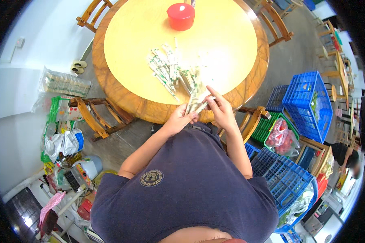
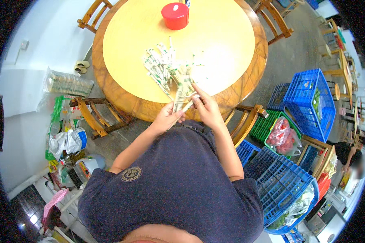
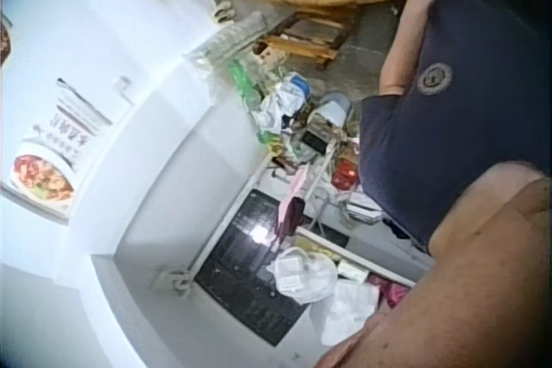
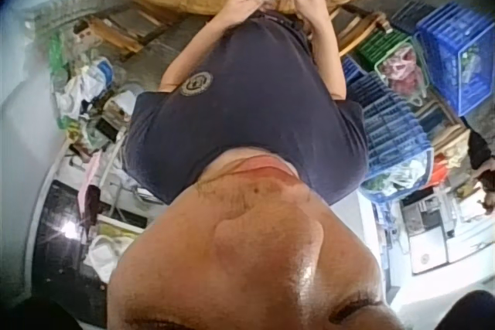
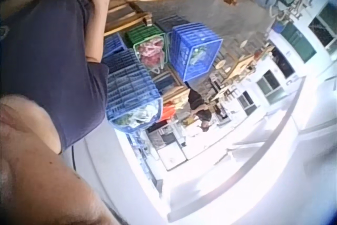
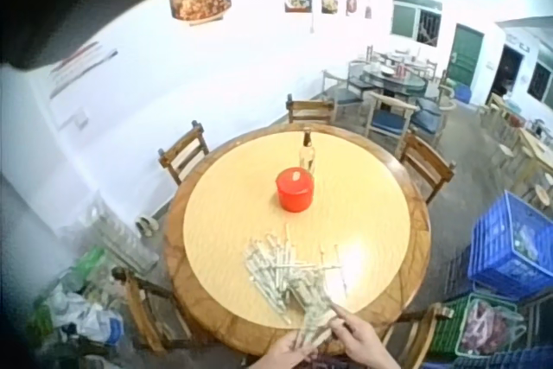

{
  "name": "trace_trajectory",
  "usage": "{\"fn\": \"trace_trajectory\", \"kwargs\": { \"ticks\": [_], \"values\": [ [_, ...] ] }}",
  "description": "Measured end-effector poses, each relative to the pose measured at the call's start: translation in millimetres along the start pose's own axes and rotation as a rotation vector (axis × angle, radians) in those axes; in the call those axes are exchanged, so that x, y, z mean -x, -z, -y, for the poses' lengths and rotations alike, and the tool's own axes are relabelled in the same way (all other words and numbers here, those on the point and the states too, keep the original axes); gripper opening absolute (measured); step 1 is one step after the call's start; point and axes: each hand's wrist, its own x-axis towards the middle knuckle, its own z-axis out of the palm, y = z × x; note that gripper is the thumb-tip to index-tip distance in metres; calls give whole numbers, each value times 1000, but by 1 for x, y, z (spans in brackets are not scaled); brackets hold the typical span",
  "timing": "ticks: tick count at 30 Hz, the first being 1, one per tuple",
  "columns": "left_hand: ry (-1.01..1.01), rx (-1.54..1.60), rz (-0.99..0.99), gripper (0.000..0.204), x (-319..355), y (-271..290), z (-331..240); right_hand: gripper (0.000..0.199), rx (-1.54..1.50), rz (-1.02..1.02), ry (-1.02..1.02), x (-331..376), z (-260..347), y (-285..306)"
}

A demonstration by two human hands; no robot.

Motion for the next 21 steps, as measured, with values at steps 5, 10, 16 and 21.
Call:
{"fn": "trace_trajectory", "kwargs": {
  "ticks": [5,10,16,21],
  "values": [
    [6,-34,-142,14,6,22,13,37,176,-113,93,-10,16,1],
    [-16,81,-362,21,17,52,20,21,219,-419,528,-20,50,20],
    [-50,111,-467,22,27,66,20,24,764,-303,809,-43,78,12],
    [-62,138,-437,22,26,60,12,43,989,-49,466,-67,17,-5]
  ]
}}
